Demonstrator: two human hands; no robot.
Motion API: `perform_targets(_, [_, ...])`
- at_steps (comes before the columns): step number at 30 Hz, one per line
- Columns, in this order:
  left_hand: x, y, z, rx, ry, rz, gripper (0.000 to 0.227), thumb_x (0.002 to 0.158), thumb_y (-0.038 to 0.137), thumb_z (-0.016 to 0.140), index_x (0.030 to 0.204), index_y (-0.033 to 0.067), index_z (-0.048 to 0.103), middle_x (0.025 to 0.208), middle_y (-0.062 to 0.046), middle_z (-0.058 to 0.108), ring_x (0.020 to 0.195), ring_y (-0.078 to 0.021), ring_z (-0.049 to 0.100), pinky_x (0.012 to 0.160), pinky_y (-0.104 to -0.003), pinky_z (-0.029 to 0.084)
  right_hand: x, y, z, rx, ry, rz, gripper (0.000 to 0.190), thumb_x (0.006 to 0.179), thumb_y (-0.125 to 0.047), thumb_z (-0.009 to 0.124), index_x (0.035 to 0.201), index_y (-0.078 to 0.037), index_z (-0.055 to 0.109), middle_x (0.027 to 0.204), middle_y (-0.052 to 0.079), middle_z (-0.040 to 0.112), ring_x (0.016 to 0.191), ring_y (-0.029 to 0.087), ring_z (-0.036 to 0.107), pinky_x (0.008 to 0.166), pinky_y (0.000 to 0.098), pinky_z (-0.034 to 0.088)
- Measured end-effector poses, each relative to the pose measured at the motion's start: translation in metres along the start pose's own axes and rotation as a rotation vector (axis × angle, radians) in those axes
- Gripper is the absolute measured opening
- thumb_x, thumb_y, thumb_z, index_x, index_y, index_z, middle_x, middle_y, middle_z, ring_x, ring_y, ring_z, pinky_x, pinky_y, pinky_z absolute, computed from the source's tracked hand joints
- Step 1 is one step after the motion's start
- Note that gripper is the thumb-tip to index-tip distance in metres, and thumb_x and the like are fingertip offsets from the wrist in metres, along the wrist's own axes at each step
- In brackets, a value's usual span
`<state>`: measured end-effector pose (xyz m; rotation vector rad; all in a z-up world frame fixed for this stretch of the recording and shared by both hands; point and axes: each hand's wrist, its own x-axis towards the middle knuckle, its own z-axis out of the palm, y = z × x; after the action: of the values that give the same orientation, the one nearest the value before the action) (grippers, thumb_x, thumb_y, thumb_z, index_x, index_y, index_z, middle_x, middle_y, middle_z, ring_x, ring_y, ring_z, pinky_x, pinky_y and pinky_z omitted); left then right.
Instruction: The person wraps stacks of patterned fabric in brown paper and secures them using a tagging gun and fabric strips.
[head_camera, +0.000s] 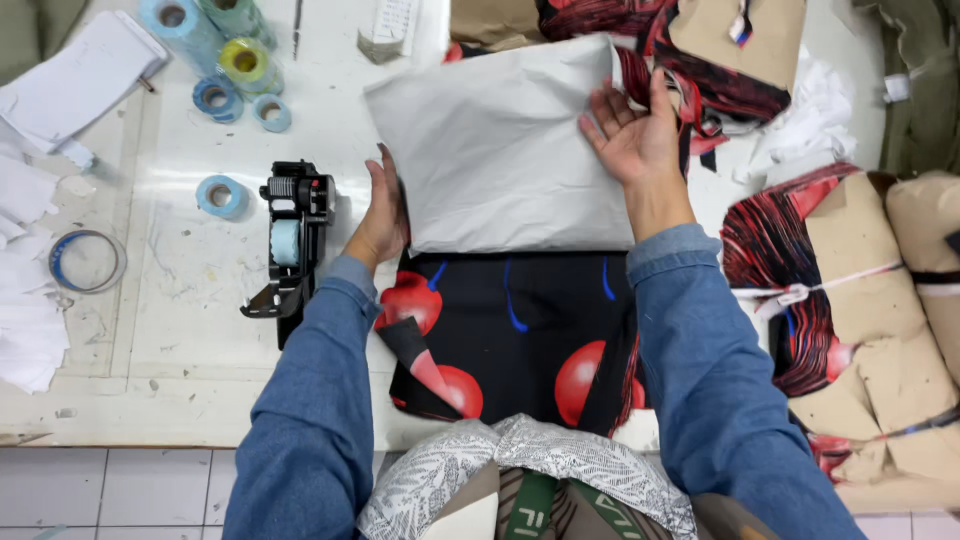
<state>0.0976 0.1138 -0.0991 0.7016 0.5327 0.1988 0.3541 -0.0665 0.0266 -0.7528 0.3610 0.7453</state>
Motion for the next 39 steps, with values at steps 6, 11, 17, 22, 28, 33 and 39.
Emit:
perform_targets(6, [-0.021, 0.044, 0.060, 0.802, 0.361, 0.116, 0.118, 0.084, 0.033, 0.070, 0.142, 0.0213, -0.031, 0.132, -0.024, 0.046, 0.120, -0.0387, 0.051, 0.096, -0.048, 0.046, 0.087, 0.009, -0.051, -0.695, -0.006, -0.165, 0.051, 0.096, -0.034, 0.058, 0.135, -0.008, 0.037, 0.113, 0.001, 0.052, 0.100, 0.014, 0.054, 0.098, 0.0393, 0.046])
perform_targets(11, [-0.017, 0.069, 0.092, 0.991, 0.402, 0.209, 0.101, 0.086, 0.024, 0.064, 0.149, 0.0097, -0.014, 0.146, -0.025, 0.031, 0.135, -0.0375, 0.033, 0.109, -0.047, 0.031, 0.090, -0.012, -0.079, -1.703, 0.169, -0.529, 0.070, 0.077, -0.031, 0.081, 0.134, -0.006, 0.050, 0.118, 0.011, 0.059, 0.098, 0.022, 0.062, 0.082, 0.0330, 0.054])
perform_targets(17, [0.004, 0.076, 0.103, 0.875, 0.543, 0.466, 0.085, 0.093, 0.018, 0.062, 0.151, 0.0087, 0.000, 0.153, -0.024, 0.019, 0.130, -0.0433, 0.039, 0.107, -0.050, 0.035, 0.085, -0.011, -0.067, -1.579, 0.136, -0.855, 0.064, 0.066, -0.014, 0.085, 0.125, -0.010, 0.060, 0.104, 0.009, 0.059, 0.088, 0.020, 0.060, 0.082, 0.0335, 0.049])
perform_targets(22, [-0.028, 0.068, 0.074, 0.533, 0.027, 0.513, 0.099, 0.087, 0.003, 0.067, 0.150, 0.0149, -0.008, 0.098, -0.011, 0.066, 0.087, -0.0146, 0.062, 0.076, -0.024, 0.053, -0.027, -0.020, 0.007, -1.789, -0.320, -1.163, 0.088, 0.071, -0.011, 0.084, 0.146, -0.016, 0.038, 0.149, 0.017, 0.020, 0.138, 0.042, 0.018, 0.109, 0.0583, 0.013])
perform_targets(28, [-0.133, 0.030, 0.044, 0.465, -0.278, 0.187, 0.086, 0.084, 0.001, 0.063, 0.150, 0.0137, 0.009, 0.097, -0.012, 0.068, 0.084, -0.0159, 0.064, 0.077, -0.030, 0.056, -0.150, -0.034, -0.016, -2.196, -0.657, -1.296, 0.026, 0.074, -0.027, 0.074, 0.098, -0.025, 0.062, 0.125, 0.001, 0.051, 0.133, 0.025, 0.033, 0.110, 0.0574, 0.004])
perform_targets(33, [-0.176, 0.024, 0.040, 0.687, -0.252, -0.086, 0.086, 0.085, 0.010, 0.065, 0.150, 0.0212, 0.011, 0.079, -0.004, 0.067, 0.070, -0.0105, 0.063, 0.069, -0.026, 0.056, -0.235, 0.013, -0.127, -2.324, -0.864, -0.918, 0.011, 0.083, -0.030, 0.062, 0.072, -0.027, 0.062, 0.070, -0.010, 0.067, 0.077, 0.010, 0.066, 0.081, 0.0309, 0.045])
perform_targets(39, [-0.161, 0.032, 0.090, 1.378, -0.226, -0.293, 0.086, 0.087, 0.033, 0.056, 0.152, 0.0281, 0.000, 0.084, -0.002, 0.067, 0.072, -0.0161, 0.060, 0.070, -0.028, 0.046, -0.239, 0.123, -0.304, -2.226, -0.968, -0.356, 0.025, 0.086, -0.010, 0.060, 0.109, -0.014, 0.065, 0.106, 0.006, 0.066, 0.094, 0.028, 0.060, 0.066, 0.0397, 0.044])
